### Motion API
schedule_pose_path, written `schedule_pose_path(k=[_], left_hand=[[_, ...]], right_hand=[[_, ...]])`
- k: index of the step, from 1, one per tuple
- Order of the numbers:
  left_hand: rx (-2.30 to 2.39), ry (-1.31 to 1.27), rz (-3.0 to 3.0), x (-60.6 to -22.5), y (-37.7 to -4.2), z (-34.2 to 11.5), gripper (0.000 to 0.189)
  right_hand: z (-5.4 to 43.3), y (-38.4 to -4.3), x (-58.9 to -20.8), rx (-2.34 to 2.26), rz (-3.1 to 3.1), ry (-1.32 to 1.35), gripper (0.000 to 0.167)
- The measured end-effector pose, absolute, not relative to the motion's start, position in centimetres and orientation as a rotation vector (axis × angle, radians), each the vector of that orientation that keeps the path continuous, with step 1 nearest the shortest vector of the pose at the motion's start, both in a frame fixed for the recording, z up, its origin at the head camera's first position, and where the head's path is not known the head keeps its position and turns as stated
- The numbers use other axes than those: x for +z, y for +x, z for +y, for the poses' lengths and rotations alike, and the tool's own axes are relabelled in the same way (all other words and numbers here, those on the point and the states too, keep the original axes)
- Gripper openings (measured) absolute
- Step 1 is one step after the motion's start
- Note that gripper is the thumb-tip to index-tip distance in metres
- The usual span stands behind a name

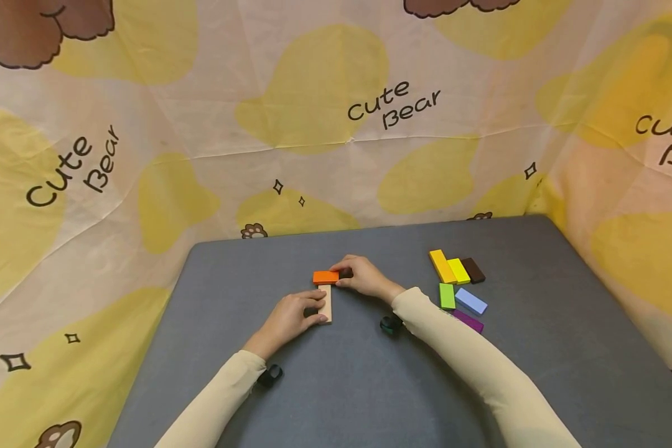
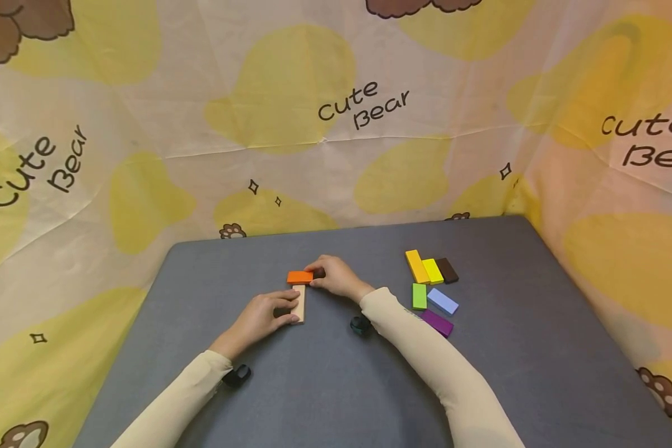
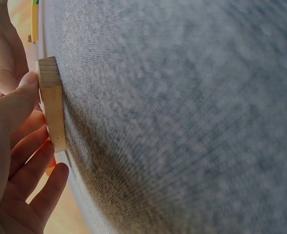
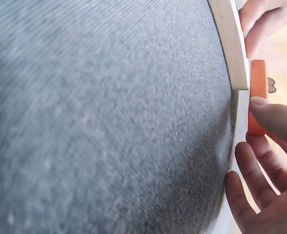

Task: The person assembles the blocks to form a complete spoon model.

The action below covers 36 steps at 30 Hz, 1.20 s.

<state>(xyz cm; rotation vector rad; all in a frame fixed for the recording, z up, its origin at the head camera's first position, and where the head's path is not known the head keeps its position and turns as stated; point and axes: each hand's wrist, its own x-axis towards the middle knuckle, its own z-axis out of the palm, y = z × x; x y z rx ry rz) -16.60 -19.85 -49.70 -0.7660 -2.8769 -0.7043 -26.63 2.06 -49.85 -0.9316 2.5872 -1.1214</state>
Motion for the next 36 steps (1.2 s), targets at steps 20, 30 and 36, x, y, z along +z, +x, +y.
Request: schedule_pose_path(k=[20,30,36], left_hand=[[-0.687,-0.772,-2.875,-49.64,-16.5,-19.85,0.039],[-0.71,-0.771,-2.866,-49.65,-16.46,-19.8,0.038],[-0.713,-0.761,-2.88,-49.69,-16.46,-19.85,0.038]], right_hand=[[1.19,-26.68,-50.04,-1.083,2.576,-0.935,0.034],[1.18,-26.86,-50.52,-1.085,2.569,-0.939,0.034],[1.2,-26.73,-50.35,-1.065,2.566,-0.943,0.034]])
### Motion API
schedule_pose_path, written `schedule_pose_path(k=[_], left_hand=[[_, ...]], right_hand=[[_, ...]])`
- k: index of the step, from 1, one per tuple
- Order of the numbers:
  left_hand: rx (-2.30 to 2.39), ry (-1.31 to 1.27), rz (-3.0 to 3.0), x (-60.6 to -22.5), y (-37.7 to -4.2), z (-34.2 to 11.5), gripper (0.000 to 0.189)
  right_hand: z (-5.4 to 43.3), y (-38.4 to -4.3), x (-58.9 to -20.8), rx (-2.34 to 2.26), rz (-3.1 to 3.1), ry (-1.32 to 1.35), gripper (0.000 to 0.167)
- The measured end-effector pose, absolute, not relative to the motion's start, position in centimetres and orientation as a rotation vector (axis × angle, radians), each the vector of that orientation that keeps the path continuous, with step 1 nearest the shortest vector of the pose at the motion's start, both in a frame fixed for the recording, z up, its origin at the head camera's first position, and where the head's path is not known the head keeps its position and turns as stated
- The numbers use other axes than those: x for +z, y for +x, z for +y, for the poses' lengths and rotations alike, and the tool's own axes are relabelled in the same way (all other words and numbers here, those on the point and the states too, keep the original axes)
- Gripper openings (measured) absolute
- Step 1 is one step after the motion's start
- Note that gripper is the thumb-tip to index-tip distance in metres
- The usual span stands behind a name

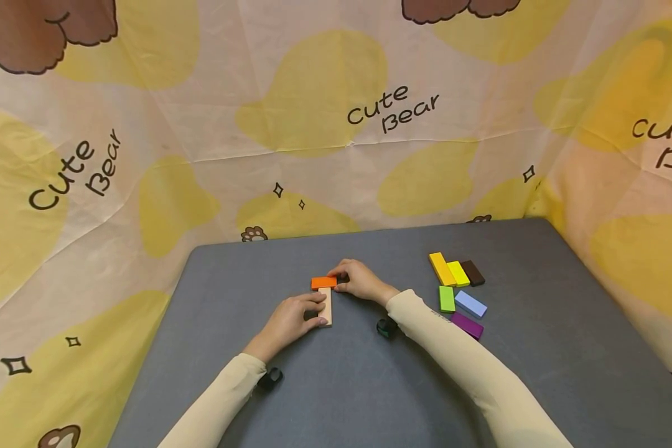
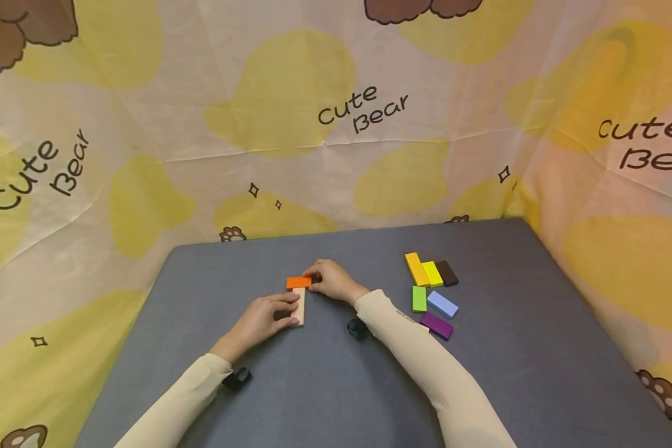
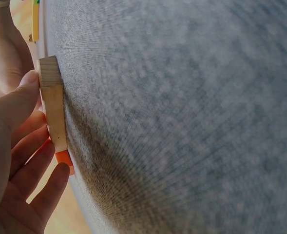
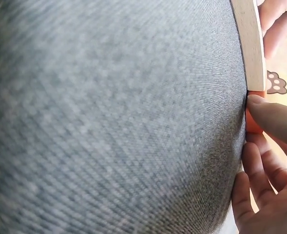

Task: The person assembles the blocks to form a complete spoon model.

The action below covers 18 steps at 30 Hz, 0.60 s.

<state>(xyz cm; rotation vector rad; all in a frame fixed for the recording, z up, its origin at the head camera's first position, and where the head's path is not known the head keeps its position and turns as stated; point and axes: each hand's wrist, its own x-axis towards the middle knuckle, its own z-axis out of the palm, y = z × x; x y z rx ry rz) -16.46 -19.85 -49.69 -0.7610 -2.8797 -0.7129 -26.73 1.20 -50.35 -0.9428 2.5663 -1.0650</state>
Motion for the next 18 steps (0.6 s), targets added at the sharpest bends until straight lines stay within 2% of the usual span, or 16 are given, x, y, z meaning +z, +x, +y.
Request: schedule_pose_path(k=[18], left_hand=[[-0.728,-0.753,-2.873,-49.8,-16.54,-19.78,0.037]], right_hand=[[1.13,-26.99,-50.35,-0.993,2.587,-0.974,0.036]])
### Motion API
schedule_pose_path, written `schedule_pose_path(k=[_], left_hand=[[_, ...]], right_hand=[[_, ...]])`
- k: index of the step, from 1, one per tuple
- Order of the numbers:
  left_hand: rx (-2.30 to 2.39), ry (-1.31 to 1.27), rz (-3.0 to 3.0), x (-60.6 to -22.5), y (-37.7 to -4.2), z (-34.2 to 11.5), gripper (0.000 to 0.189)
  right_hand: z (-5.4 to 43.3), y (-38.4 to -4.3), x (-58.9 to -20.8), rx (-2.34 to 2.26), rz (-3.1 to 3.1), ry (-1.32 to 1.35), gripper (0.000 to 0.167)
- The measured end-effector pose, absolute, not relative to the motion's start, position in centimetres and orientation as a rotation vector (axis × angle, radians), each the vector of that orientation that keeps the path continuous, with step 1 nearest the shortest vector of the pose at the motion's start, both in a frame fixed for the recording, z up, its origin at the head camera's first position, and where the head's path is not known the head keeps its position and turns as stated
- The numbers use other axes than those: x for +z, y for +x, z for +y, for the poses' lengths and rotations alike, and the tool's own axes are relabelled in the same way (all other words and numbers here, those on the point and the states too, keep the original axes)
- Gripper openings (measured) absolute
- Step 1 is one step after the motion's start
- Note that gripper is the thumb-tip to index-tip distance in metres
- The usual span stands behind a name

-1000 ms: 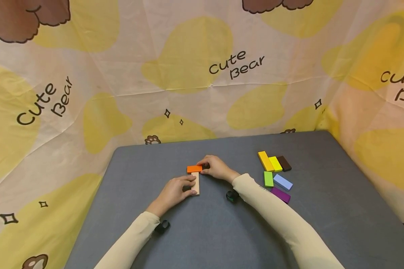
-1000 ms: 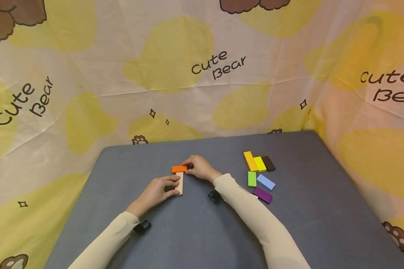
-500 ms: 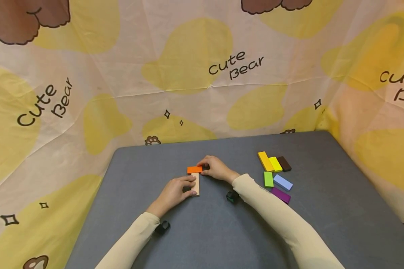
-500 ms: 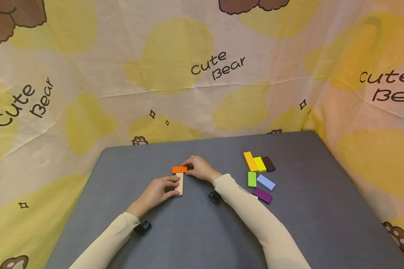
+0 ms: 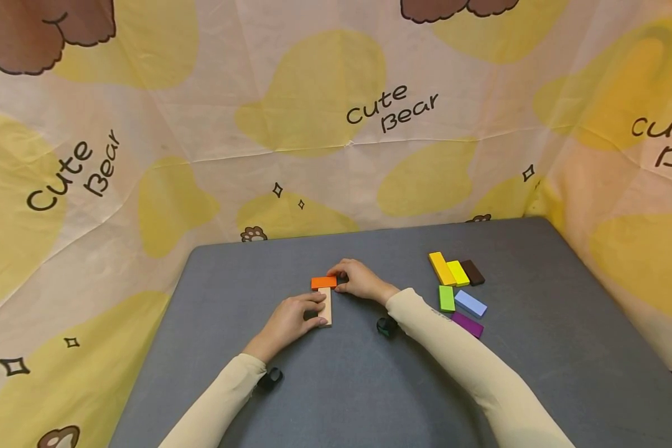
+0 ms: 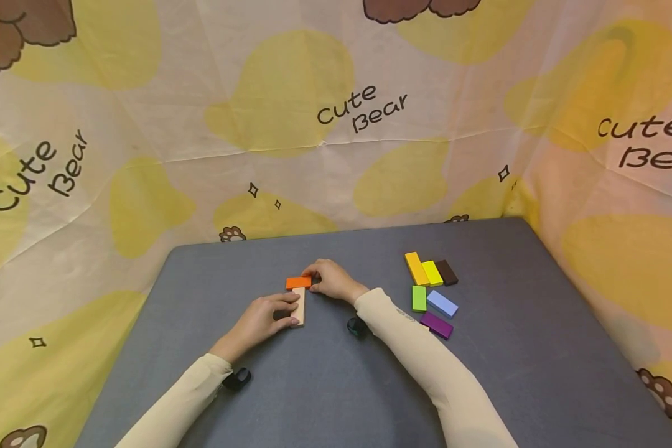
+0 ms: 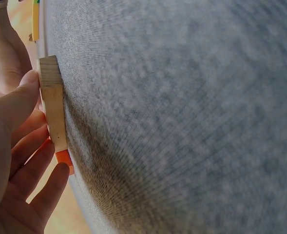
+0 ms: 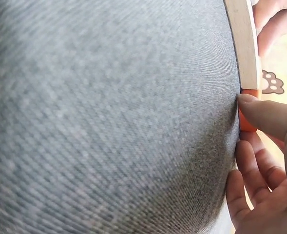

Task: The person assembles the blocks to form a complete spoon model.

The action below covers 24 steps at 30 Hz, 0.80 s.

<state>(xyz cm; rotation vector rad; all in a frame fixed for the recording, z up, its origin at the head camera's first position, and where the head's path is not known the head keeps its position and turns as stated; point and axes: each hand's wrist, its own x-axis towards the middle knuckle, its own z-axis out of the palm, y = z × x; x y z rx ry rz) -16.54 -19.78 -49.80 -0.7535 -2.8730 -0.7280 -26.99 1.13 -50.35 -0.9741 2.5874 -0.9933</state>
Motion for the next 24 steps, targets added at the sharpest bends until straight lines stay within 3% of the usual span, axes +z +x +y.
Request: schedule_pose_path(k=[12,24], left_hand=[[-0.729,-0.75,-2.863,-49.7,-16.5,-19.8,0.037],[-0.708,-0.764,-2.862,-49.8,-16.5,-19.8,0.038]], right_hand=[[2.8,-27.1,-48.8,-1.015,2.502,-0.974,0.042],[10.2,-27.2,-46.3,-1.159,2.535,-0.904,0.045]])
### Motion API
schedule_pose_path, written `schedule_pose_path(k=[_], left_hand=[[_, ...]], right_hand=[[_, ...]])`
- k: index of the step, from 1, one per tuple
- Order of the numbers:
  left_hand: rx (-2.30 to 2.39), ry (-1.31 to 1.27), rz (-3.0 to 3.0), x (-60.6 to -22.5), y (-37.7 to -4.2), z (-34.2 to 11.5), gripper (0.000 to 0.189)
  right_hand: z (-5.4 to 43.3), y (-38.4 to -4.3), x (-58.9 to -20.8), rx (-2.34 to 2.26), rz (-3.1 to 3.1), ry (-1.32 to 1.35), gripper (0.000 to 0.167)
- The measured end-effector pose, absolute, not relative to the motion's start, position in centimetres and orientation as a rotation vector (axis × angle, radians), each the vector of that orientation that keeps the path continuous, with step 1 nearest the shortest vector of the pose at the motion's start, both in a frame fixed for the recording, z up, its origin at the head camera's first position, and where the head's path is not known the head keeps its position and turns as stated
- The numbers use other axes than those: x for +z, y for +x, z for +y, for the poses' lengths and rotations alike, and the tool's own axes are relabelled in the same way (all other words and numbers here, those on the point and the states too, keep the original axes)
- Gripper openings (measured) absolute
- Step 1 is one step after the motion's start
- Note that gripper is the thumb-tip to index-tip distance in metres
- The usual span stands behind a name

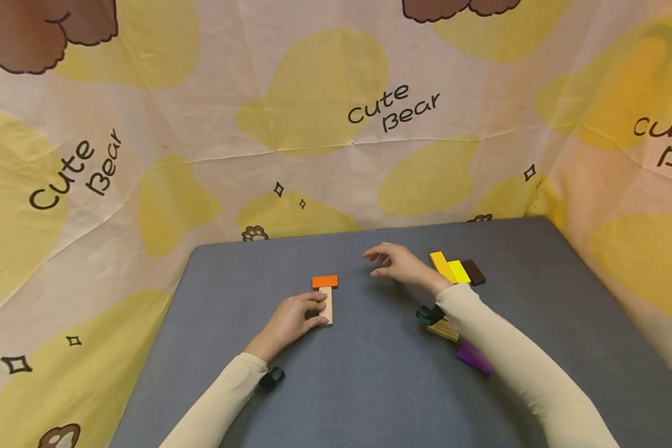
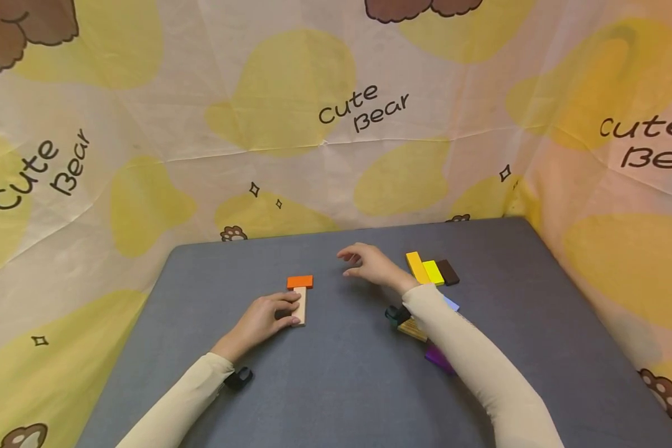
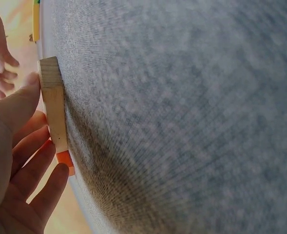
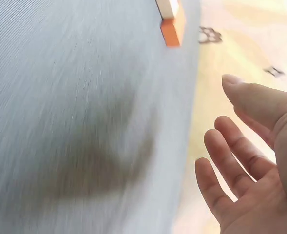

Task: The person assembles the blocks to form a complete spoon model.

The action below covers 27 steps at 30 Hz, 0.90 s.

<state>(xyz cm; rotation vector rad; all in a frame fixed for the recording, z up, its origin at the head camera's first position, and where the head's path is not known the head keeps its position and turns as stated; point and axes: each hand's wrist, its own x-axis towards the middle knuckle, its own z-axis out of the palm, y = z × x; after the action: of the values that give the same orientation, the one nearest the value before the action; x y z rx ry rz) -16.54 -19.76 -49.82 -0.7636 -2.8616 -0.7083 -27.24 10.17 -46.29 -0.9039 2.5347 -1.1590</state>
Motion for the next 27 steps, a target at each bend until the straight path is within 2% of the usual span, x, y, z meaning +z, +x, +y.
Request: schedule_pose_path(k=[7,15,27], left_hand=[[-0.694,-0.787,-2.837,-49.8,-16.4,-19.8,0.039],[-0.691,-0.77,-2.848,-49.8,-16.3,-19.8,0.039],[-0.689,-0.77,-2.847,-49.7,-16.2,-19.8,0.038]], right_hand=[[16.6,-25.4,-45.7,-1.202,2.649,-0.833,0.046],[23.2,-22.0,-47.6,-1.075,2.763,-0.676,0.049],[26.1,-19.5,-50.0,-0.951,2.867,-0.622,0.056]])
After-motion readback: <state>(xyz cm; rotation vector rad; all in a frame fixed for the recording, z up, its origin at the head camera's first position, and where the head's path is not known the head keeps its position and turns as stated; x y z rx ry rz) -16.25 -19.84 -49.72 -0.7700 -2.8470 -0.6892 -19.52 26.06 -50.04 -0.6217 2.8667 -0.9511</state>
